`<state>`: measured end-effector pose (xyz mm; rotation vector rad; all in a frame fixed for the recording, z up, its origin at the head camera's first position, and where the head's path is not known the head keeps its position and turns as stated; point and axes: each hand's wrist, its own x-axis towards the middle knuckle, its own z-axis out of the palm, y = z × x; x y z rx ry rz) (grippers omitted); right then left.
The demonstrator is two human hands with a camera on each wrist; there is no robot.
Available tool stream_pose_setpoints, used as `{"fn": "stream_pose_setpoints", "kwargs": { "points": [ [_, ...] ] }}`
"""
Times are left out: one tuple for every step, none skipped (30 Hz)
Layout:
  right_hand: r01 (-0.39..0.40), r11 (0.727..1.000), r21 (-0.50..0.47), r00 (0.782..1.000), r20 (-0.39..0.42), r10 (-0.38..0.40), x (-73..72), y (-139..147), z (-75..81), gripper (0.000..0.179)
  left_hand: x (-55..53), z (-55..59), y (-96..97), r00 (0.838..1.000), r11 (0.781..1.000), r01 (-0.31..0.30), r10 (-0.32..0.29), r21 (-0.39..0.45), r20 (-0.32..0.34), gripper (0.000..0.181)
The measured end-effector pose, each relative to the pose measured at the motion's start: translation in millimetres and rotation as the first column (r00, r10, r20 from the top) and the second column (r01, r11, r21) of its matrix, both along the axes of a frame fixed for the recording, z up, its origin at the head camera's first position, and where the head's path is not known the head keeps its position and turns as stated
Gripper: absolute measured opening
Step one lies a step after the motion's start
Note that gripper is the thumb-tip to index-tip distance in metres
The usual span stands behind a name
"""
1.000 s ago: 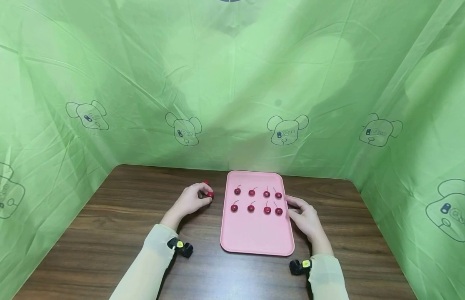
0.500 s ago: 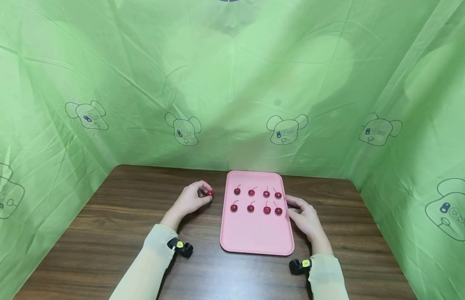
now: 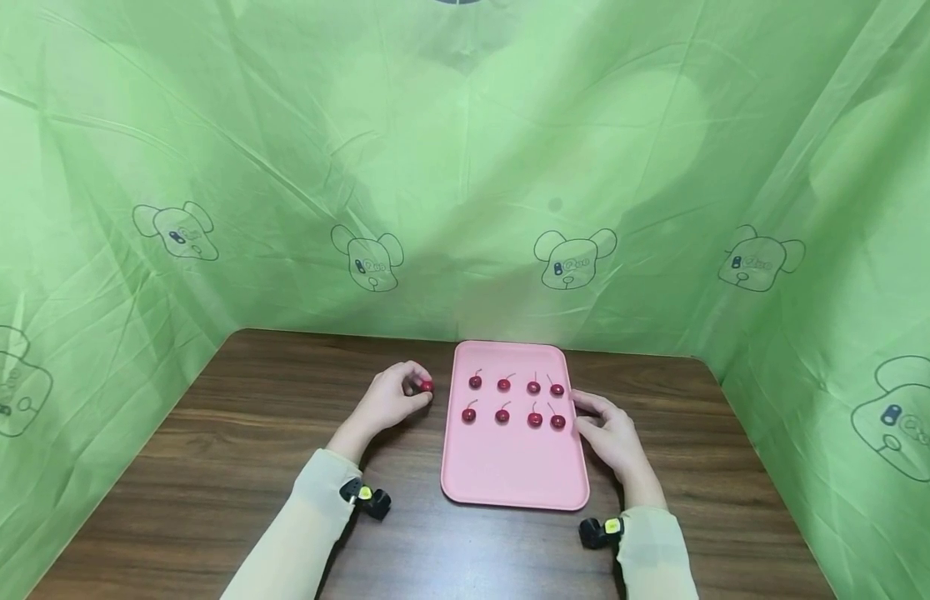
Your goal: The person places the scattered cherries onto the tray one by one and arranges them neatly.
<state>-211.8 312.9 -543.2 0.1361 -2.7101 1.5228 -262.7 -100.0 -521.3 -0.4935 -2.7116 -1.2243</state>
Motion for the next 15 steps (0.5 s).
{"fn": "stream_pose_setpoints", "kwargs": {
  "points": [
    [-0.001,1.0,0.001,1.0,-0.001,0.001,0.0,0,0.2,0.048,1.0,1.1,2.0,1.0,1.0,0.004,-0.004,0.005,-0.003,0.021],
    [0.0,1.0,-0.002,1.0,-0.001,0.0,0.1,0,0.5,0.048,1.9,2.2,4.1,1.0,1.0,0.005,-0.005,0.008,-0.006,0.021],
    [0.001,1.0,-0.005,1.0,0.0,-0.001,0.1,0,0.9,0.048,2.9,3.5,6.4,1.0,1.0,0.007,-0.007,0.013,-0.008,0.021],
    [0.002,1.0,-0.011,1.0,0.003,-0.002,0.1,0,1.2,0.048,3.9,4.9,8.7,1.0,1.0,0.01,-0.01,0.02,-0.012,0.021],
    [-0.003,1.0,-0.008,1.0,-0.002,0.003,0.0,0,1.4,0.048,4.8,6.0,11.1,1.0,1.0,0.01,-0.01,0.022,-0.017,0.021],
    [-0.001,1.0,-0.011,1.0,-0.001,0.001,0.1,0,1.6,0.047,5.9,7.5,13.5,1.0,1.0,0.01,-0.01,0.026,-0.022,0.021],
    [0.0,1.0,-0.011,1.0,-0.002,0.0,0.1,0,1.7,0.047,6.8,9.0,15.9,1.0,1.0,0.011,-0.01,0.026,-0.028,0.02],
    [0.001,1.0,-0.013,1.0,-0.002,-0.001,0.1,0,1.8,0.047,7.8,10.4,18.4,0.999,1.0,0.012,-0.011,0.026,-0.034,0.02],
    [-0.001,1.0,-0.01,1.0,-0.005,0.001,0.3,0,1.9,0.047,8.9,11.8,20.9,0.999,1.0,0.014,-0.013,0.024,-0.041,0.02],
    [-0.003,1.0,-0.009,1.0,-0.007,0.003,0.4,0,2.0,0.047,10.1,13.6,23.3,0.999,1.0,0.018,-0.017,0.025,-0.049,0.02],
    [-0.003,1.0,-0.008,1.0,-0.008,0.003,0.6,0,2.2,0.047,11.5,15.4,25.9,0.998,0.999,0.022,-0.021,0.024,-0.056,0.02],
    [0.002,1.0,-0.012,1.0,-0.002,-0.002,0.9,0,2.4,0.047,13.0,17.4,28.4,0.998,0.999,0.03,-0.028,0.028,-0.062,0.02],
    [0.001,1.0,-0.012,1.0,-0.002,-0.002,1.0,-1,2.7,0.047,14.6,19.4,30.9,0.997,0.999,0.036,-0.034,0.028,-0.066,0.02],
    [-0.003,1.0,-0.008,1.0,-0.007,0.003,1.1,0,2.9,0.047,16.3,21.6,33.3,0.997,0.999,0.044,-0.042,0.031,-0.069,0.02],
    [-0.001,1.0,-0.008,1.0,-0.004,0.001,1.3,-1,3.2,0.048,18.1,23.8,35.8,0.996,0.998,0.052,-0.049,0.033,-0.071,0.02]
  ]
}}
